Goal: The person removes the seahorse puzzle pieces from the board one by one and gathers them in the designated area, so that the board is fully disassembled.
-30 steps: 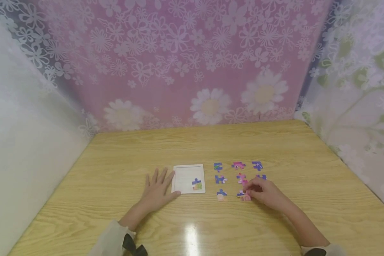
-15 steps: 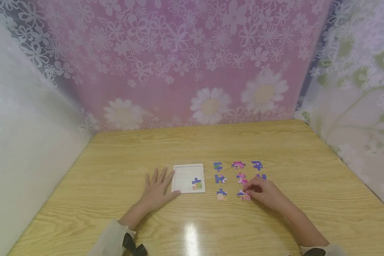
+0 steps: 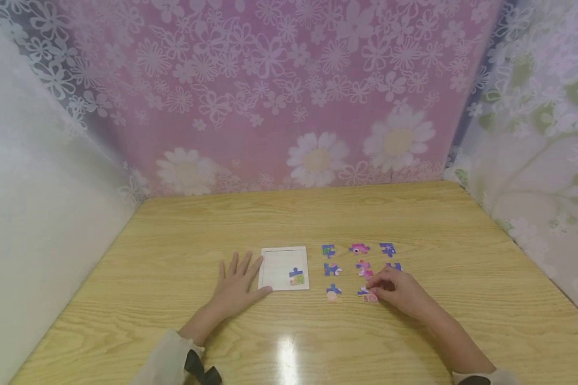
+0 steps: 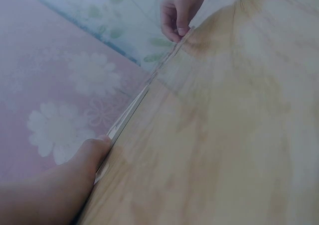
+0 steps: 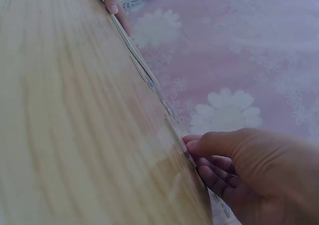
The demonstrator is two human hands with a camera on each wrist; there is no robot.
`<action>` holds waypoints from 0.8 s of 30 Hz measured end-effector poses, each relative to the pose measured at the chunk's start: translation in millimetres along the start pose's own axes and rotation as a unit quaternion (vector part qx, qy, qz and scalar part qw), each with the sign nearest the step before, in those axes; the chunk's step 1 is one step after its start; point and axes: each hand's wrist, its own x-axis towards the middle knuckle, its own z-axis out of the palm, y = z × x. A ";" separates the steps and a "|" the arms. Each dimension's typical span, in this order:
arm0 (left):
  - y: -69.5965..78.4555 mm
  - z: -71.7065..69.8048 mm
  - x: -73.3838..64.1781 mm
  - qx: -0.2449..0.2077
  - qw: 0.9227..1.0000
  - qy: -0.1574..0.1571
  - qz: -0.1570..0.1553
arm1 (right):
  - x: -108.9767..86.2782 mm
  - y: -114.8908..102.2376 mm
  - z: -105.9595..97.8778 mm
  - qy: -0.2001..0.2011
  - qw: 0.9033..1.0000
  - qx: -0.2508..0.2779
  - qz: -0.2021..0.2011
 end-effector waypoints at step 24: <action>2.5 -4.5 -1.8 -0.002 1.000 -0.003 0.000 | -0.3 -2.3 -1.2 0.002 1.000 0.016 -0.023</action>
